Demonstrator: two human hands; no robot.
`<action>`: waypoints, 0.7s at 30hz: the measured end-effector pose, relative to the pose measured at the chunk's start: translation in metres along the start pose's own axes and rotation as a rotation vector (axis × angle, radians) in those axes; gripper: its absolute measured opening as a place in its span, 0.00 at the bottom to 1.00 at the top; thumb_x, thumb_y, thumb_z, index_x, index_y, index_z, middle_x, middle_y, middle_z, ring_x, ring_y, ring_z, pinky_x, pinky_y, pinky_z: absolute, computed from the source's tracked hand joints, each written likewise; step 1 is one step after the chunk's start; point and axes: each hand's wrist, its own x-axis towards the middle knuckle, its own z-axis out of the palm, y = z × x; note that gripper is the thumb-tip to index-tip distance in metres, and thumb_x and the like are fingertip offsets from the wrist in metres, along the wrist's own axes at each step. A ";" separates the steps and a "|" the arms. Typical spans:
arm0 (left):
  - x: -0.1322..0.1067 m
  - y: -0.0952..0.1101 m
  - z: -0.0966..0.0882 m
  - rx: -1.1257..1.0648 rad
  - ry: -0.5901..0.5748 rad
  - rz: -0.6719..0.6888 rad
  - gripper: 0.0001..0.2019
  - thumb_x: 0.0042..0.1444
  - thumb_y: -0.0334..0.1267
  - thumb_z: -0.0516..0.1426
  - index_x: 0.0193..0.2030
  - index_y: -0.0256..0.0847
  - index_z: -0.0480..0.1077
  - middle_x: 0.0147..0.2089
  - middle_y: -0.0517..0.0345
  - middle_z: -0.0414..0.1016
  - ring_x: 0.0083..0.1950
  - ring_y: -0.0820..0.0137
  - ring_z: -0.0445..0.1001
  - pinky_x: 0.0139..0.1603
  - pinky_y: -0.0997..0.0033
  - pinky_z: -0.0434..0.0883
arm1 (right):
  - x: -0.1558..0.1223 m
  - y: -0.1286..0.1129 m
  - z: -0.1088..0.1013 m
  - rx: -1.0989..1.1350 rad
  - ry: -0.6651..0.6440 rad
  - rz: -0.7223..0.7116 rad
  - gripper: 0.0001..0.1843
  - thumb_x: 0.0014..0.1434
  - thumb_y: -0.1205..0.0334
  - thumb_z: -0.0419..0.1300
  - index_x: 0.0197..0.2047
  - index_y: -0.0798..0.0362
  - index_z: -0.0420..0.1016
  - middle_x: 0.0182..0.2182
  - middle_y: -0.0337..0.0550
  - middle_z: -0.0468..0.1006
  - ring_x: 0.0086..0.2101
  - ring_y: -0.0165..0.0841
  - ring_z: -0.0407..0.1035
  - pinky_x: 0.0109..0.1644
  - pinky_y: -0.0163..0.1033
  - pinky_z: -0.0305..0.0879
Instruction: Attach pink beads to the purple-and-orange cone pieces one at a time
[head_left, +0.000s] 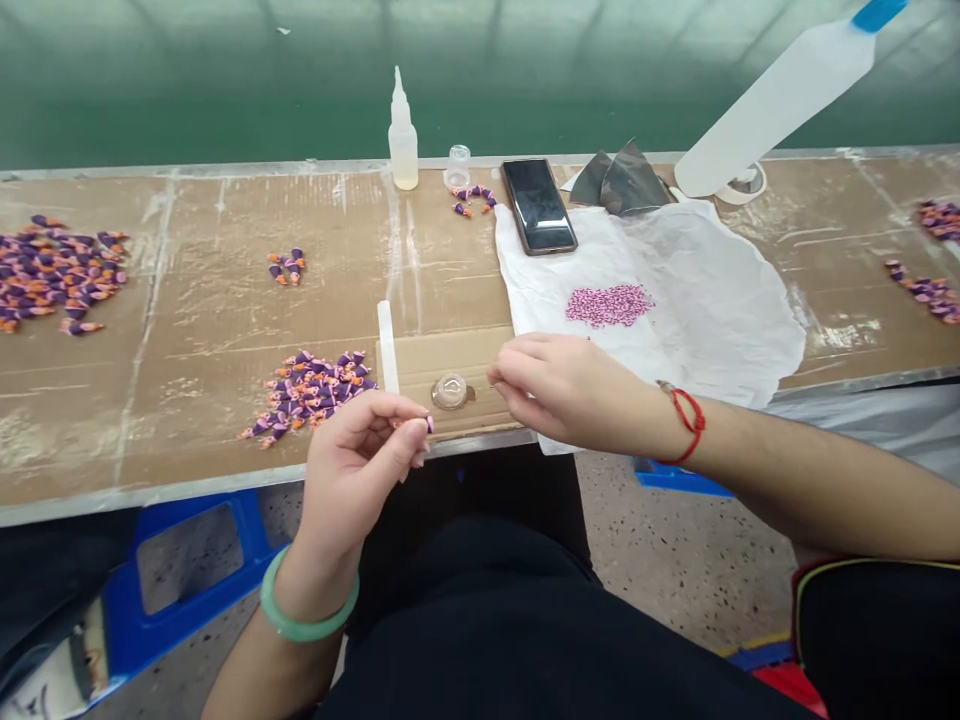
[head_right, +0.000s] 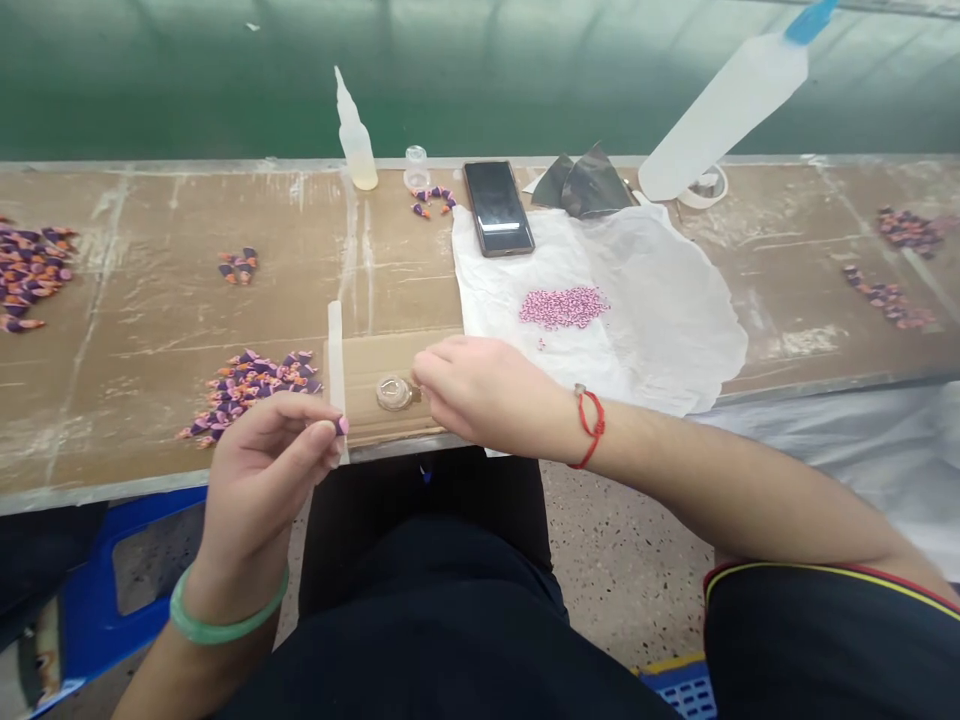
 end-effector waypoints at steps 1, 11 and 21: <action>-0.001 -0.003 -0.002 -0.028 0.001 -0.010 0.06 0.56 0.39 0.66 0.34 0.40 0.77 0.25 0.59 0.76 0.23 0.75 0.73 0.20 0.80 0.70 | 0.005 0.002 0.003 -0.054 -0.056 -0.006 0.11 0.65 0.69 0.49 0.31 0.53 0.66 0.26 0.44 0.72 0.28 0.33 0.61 0.32 0.37 0.55; -0.003 -0.012 -0.005 -0.069 -0.029 -0.089 0.05 0.50 0.35 0.68 0.31 0.38 0.76 0.20 0.62 0.75 0.17 0.75 0.71 0.17 0.79 0.70 | 0.043 -0.005 0.003 -0.265 -0.383 -0.098 0.07 0.63 0.71 0.54 0.34 0.55 0.69 0.27 0.46 0.73 0.29 0.36 0.63 0.30 0.38 0.50; -0.005 -0.012 -0.006 -0.214 -0.013 -0.085 0.04 0.51 0.28 0.67 0.30 0.39 0.78 0.20 0.65 0.76 0.19 0.79 0.73 0.20 0.86 0.72 | 0.045 -0.011 -0.002 -0.227 -0.365 -0.047 0.10 0.62 0.72 0.52 0.30 0.54 0.66 0.25 0.44 0.71 0.27 0.33 0.61 0.29 0.38 0.47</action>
